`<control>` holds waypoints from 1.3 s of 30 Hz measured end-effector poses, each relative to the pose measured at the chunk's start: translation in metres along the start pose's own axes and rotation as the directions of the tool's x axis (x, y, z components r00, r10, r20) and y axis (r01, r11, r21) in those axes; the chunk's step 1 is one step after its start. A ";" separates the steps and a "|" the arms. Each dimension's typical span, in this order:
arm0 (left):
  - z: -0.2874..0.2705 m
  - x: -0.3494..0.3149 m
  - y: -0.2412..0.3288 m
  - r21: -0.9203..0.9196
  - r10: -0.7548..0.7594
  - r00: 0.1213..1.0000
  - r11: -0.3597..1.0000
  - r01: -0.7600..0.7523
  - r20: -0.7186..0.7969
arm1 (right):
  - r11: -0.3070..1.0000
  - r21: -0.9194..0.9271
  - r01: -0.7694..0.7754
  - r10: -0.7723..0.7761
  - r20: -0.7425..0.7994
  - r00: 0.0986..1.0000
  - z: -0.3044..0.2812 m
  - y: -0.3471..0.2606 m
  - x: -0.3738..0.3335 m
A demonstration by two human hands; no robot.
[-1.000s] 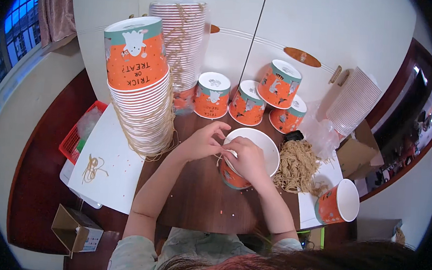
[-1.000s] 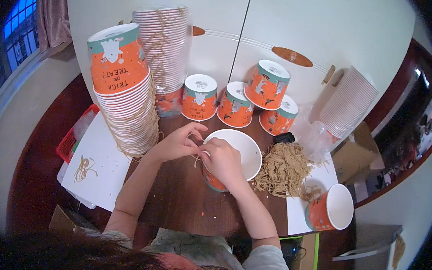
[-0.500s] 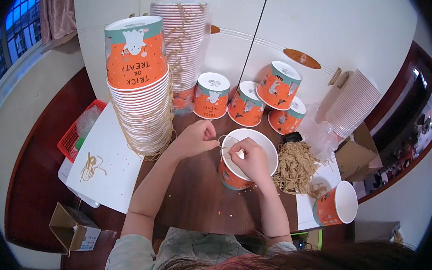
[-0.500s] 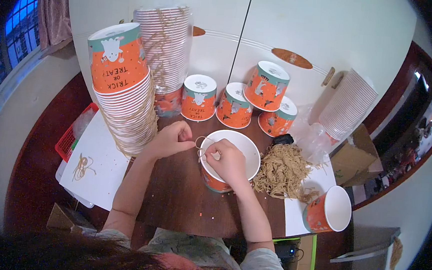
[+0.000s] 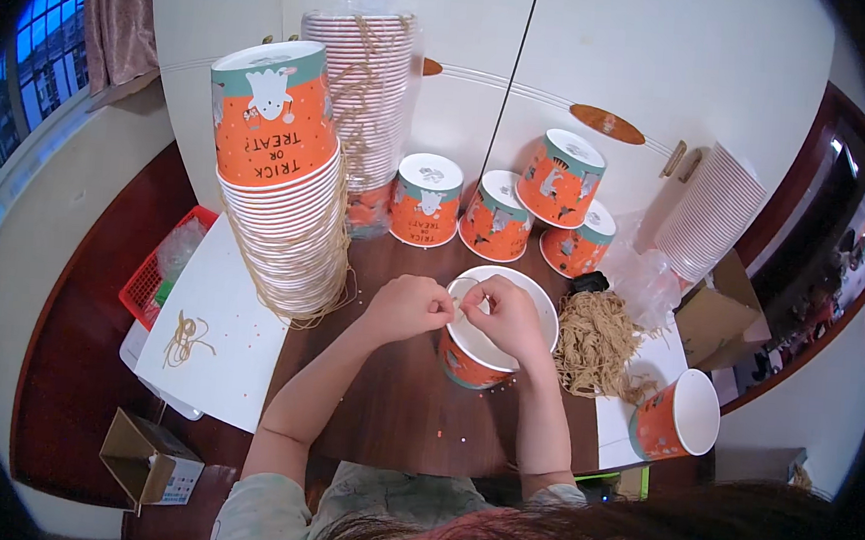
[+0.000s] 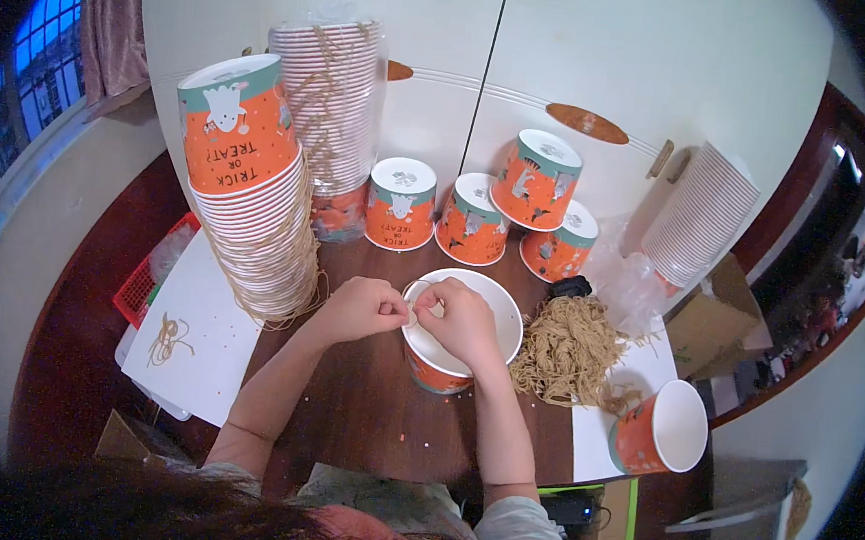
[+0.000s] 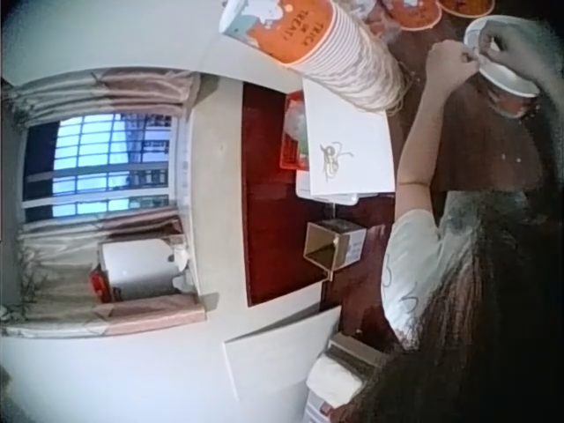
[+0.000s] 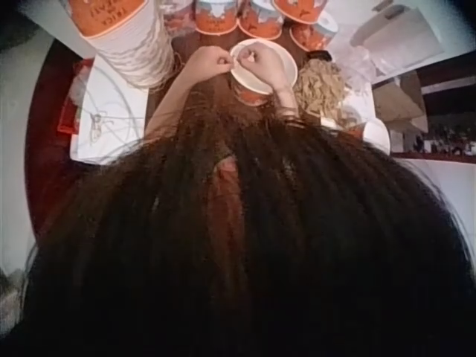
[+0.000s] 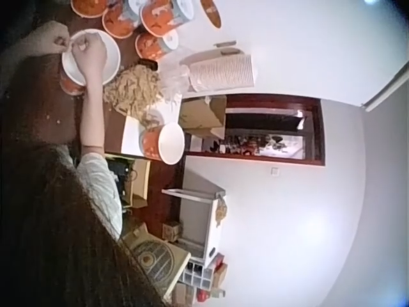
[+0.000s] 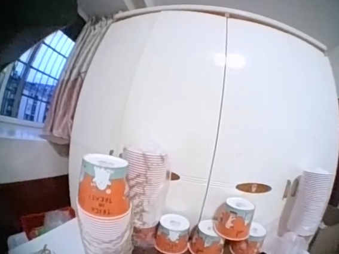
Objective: Attaching string handles to decorative paper buckets for packaging.
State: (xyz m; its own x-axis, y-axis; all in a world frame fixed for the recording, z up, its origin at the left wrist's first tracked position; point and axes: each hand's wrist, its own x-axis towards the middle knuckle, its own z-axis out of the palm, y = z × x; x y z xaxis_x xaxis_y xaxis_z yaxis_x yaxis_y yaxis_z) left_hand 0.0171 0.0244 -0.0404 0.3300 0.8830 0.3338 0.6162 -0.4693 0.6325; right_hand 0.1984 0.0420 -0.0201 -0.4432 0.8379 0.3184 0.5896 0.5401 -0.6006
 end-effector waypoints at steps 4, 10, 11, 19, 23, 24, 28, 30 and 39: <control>-0.007 -0.002 0.012 0.011 -0.157 0.986 0.987 0.158 -0.057 | 0.999 0.032 -0.025 0.025 -0.006 1.000 0.001 0.003 -0.003; -0.006 0.000 0.005 0.098 -0.116 0.990 0.988 0.123 -0.077 | 0.996 0.081 0.036 -0.033 -0.034 0.999 0.005 -0.001 -0.002; -0.006 0.000 0.004 0.099 -0.117 0.991 0.987 0.123 -0.073 | 0.994 0.101 0.049 -0.047 -0.025 0.999 0.006 -0.001 -0.001; -0.004 0.005 0.007 -0.194 -0.108 0.993 0.976 0.096 -0.049 | 0.991 0.126 0.048 -0.044 -0.031 0.999 0.009 0.007 0.000; 0.007 0.010 -0.014 -0.406 -0.115 0.993 0.909 0.095 -0.025 | 0.984 0.173 0.037 -0.034 -0.018 0.999 0.007 0.011 0.001; 0.008 0.011 -0.018 -0.446 -0.123 0.991 0.891 0.090 -0.045 | 0.984 0.172 0.040 -0.037 -0.019 0.999 0.007 0.012 0.001; 0.009 0.013 -0.017 -0.369 -0.173 0.983 0.919 0.141 -0.055 | 0.977 0.215 0.017 -0.019 0.007 1.000 0.008 0.018 0.001; 0.008 0.013 -0.010 -0.358 -0.167 0.985 0.923 0.142 -0.041 | 0.975 0.223 0.024 -0.024 -0.005 1.000 0.007 0.020 0.001; 0.011 0.012 -0.016 -0.524 -0.173 0.984 0.835 0.171 0.045 | 0.977 0.210 0.031 -0.032 0.002 0.999 0.005 0.014 0.001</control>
State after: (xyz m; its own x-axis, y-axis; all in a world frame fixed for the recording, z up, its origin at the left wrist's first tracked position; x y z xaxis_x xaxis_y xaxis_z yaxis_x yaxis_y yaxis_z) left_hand 0.0189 0.0427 -0.0537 0.2499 0.9500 0.1872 0.1962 -0.2390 0.9510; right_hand 0.2031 0.0500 -0.0320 -0.4634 0.8199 0.3361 0.4209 0.5374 -0.7308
